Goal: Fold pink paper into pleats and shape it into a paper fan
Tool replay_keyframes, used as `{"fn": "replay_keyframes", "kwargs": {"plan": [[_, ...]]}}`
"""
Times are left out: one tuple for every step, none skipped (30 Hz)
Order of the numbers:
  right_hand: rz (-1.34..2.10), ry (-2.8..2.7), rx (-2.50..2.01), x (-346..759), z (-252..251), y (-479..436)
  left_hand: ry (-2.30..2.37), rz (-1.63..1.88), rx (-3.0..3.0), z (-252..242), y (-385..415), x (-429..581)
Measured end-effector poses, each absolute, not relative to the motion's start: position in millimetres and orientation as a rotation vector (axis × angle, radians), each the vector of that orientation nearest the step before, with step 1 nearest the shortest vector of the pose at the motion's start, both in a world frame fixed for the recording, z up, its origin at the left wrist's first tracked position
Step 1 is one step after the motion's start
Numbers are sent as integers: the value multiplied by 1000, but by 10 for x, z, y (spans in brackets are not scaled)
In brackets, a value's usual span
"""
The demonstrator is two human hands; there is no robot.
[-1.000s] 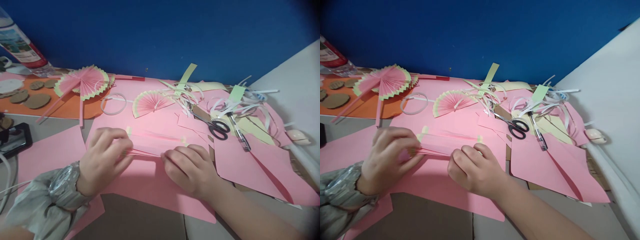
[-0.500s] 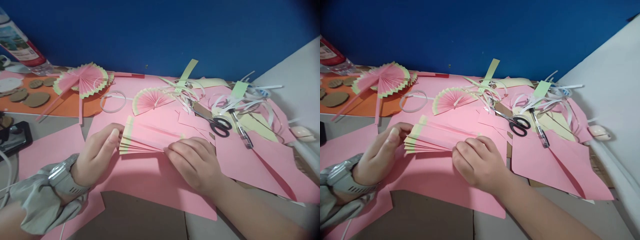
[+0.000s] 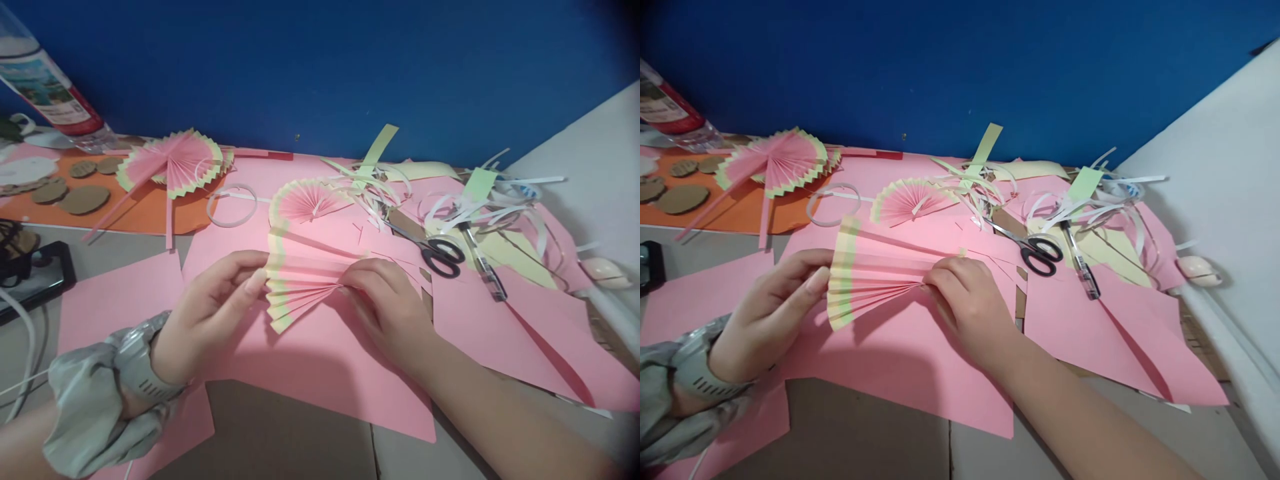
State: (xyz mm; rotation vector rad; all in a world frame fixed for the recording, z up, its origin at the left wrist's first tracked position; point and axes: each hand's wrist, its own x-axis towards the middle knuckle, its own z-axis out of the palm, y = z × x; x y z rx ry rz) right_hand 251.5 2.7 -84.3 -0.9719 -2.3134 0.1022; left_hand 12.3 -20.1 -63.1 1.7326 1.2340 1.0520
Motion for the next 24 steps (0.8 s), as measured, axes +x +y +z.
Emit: {"fn": "replay_keyframes", "kwargs": {"plan": [[134,-2290,-965,2522,-844,38,1214,1068,1747,-628,-225,136],[150,-2268,-962,2530,-846,46,1196,1072,1765,-625,-249,145],[163,-2252,-955,2537,-849,51,1184,1074,1775,-621,-272,150],[175,-2239,-947,2543,-853,53,1182,1083,1774,-615,-295,153],[190,-2228,-937,2548,-857,53,1183,1095,1765,-607,-317,154],[205,-2219,-929,2552,-861,51,1184,1108,1752,-599,-337,153],[215,-2211,-921,2554,-864,49,1185,1116,1738,-590,-355,152],[220,-2205,-915,2556,-867,46,1184,1120,1729,-581,-372,151],[220,-2201,-911,2557,-868,45,1177,1122,1726,-573,-385,151],[216,-2198,-907,2558,-868,44,1164,1123,1729,-566,-395,152],[210,-2197,-903,2558,-867,44,1149,1130,1735,-561,-401,153],[202,-2196,-900,2559,-865,45,1134,1136,1741,-559,-404,155],[194,-2197,-898,2560,-862,47,1123,1144,1748,-558,-403,157],[190,-2197,-897,2560,-860,48,1115,1150,1755,-560,-400,159],[190,-2198,-896,2560,-857,50,1112,1154,1763,-562,-396,161],[192,-2197,-896,2559,-855,51,1109,1158,1774,-564,-391,161],[196,-2197,-896,2557,-854,52,1108,1161,1784,-567,-387,161],[200,-2197,-898,2555,-853,52,1110,1165,1790,-570,-385,159],[203,-2196,-899,2553,-853,52,1109,1169,1795,-573,-384,157],[203,-2196,-902,2550,-854,51,1106,1173,1796,-576,-385,155],[197,-2197,-903,2549,-855,50,1099,1178,1797,-580,-388,152],[188,-2199,-900,2548,-857,48,1090,1183,1798,-584,-392,149],[179,-2199,-898,2547,-859,46,1080,1190,1803,-590,-397,146],[170,-2201,-897,2548,-860,43,1069,1199,1811,-596,-401,143]]}}
